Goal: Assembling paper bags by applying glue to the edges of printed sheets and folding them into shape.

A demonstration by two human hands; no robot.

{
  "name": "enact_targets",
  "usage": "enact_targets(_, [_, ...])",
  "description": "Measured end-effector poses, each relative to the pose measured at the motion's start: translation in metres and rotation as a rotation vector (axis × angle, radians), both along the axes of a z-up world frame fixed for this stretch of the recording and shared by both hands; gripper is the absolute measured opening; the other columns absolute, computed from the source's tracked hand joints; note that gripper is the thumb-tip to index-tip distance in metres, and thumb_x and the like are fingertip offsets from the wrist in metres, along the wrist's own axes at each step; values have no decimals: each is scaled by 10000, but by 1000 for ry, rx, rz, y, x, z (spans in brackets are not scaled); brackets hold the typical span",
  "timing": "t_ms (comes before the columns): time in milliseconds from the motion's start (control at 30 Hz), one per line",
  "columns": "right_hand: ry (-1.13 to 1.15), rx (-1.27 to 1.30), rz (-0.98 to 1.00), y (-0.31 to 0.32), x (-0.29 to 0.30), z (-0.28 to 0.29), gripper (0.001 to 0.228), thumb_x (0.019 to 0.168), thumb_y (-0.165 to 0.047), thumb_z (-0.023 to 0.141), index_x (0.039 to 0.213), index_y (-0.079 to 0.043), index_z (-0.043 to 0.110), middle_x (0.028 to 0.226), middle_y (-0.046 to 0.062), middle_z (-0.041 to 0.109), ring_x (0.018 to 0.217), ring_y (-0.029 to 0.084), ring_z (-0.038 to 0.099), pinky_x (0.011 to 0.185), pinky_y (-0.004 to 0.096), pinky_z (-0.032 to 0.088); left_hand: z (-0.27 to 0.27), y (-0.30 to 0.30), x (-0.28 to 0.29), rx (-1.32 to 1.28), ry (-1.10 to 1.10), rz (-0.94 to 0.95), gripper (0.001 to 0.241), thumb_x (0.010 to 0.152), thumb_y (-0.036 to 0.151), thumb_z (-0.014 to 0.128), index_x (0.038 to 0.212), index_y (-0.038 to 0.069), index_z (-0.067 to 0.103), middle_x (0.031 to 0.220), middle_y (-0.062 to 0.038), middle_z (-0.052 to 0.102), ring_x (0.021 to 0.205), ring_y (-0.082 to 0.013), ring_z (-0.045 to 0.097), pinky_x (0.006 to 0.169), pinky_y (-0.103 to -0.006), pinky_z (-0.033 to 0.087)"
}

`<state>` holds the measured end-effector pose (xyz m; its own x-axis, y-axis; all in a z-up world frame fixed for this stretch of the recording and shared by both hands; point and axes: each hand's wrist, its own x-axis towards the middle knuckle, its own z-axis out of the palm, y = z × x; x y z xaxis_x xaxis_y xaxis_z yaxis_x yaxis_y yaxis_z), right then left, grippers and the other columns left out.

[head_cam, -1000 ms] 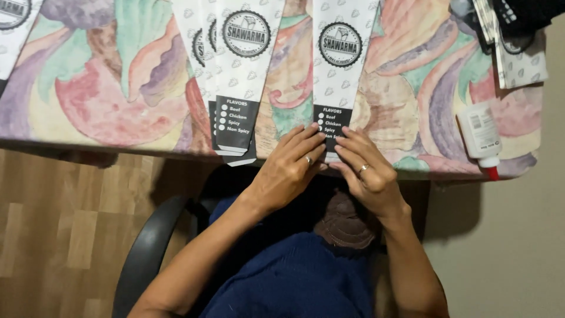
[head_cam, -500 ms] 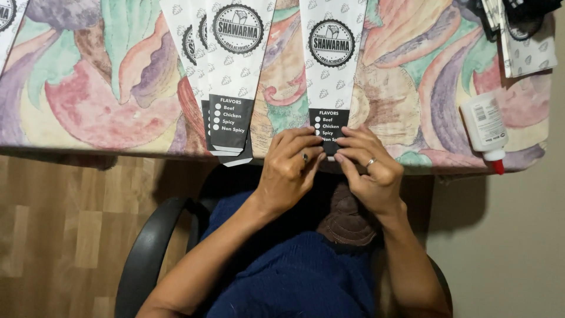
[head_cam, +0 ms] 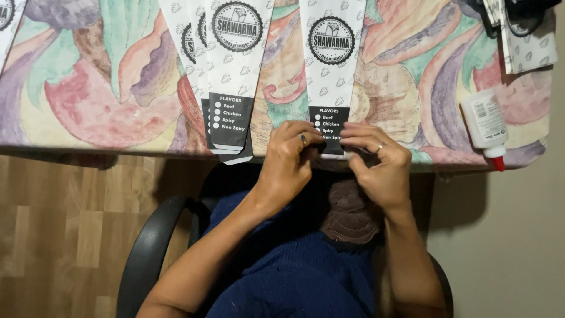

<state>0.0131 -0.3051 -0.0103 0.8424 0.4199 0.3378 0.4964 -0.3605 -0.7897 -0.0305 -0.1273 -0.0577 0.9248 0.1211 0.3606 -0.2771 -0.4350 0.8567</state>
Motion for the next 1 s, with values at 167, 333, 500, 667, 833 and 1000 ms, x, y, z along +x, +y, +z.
enact_targets(167, [-209, -66, -12, 17, -12, -15, 314, 893, 111, 670, 1163, -28, 754, 1287, 169, 712, 1290, 402, 621, 1182, 544, 380, -7, -7, -2, 133, -108, 69, 196, 741, -40, 753, 884, 93, 737, 967, -30, 707, 1078, -257, 667, 928, -379, 478])
enact_targets(333, [-302, -163, -35, 2, -11, -14, 276, 921, 90, 685, 1187, 35, 732, 1271, 244, 704, 1238, 466, 632, 1113, 576, 437, 28, 25, -7, 405, -285, 220, 235, 707, -100, 747, 900, 28, 712, 914, -141, 666, 960, -391, 643, 888, -489, 473])
enact_targets(500, [-289, -219, -138, -51, -3, -26, 299, 901, 142, 687, 1184, 54, 730, 1275, 268, 699, 1253, 499, 617, 1116, 585, 433, 23, 44, -13, 718, -67, 365, 656, 739, -155, 668, 1373, 4, 618, 1344, -265, 659, 1391, -486, 464, 1150, -596, 281])
enact_targets(667, [-316, -323, -206, -83, 6, -25, 320, 908, 142, 669, 1206, 45, 734, 1297, 251, 699, 1277, 483, 621, 1114, 561, 454, 9, 9, -3, 566, -107, 196, 620, 756, -192, 627, 1363, -68, 600, 1304, -306, 658, 1265, -551, 559, 1049, -623, 422])
enact_targets(833, [-377, -281, -277, -67, 0, -19, 277, 961, 136, 666, 1209, 36, 740, 1331, 241, 691, 1319, 478, 596, 1127, 565, 450, 6, -22, 7, 379, -170, 40, 617, 877, -165, 573, 1472, -14, 510, 1423, -274, 595, 1358, -506, 533, 1100, -568, 467])
enact_targets(1000, [-398, -154, -107, -6, -20, -10, 114, 887, 79, 786, 989, 31, 763, 1124, 203, 746, 1132, 427, 705, 1056, 526, 526, -5, 2, -4, 298, -341, 150, 295, 961, -20, 643, 1248, 35, 685, 1246, -161, 684, 1184, -387, 668, 1021, -455, 534])
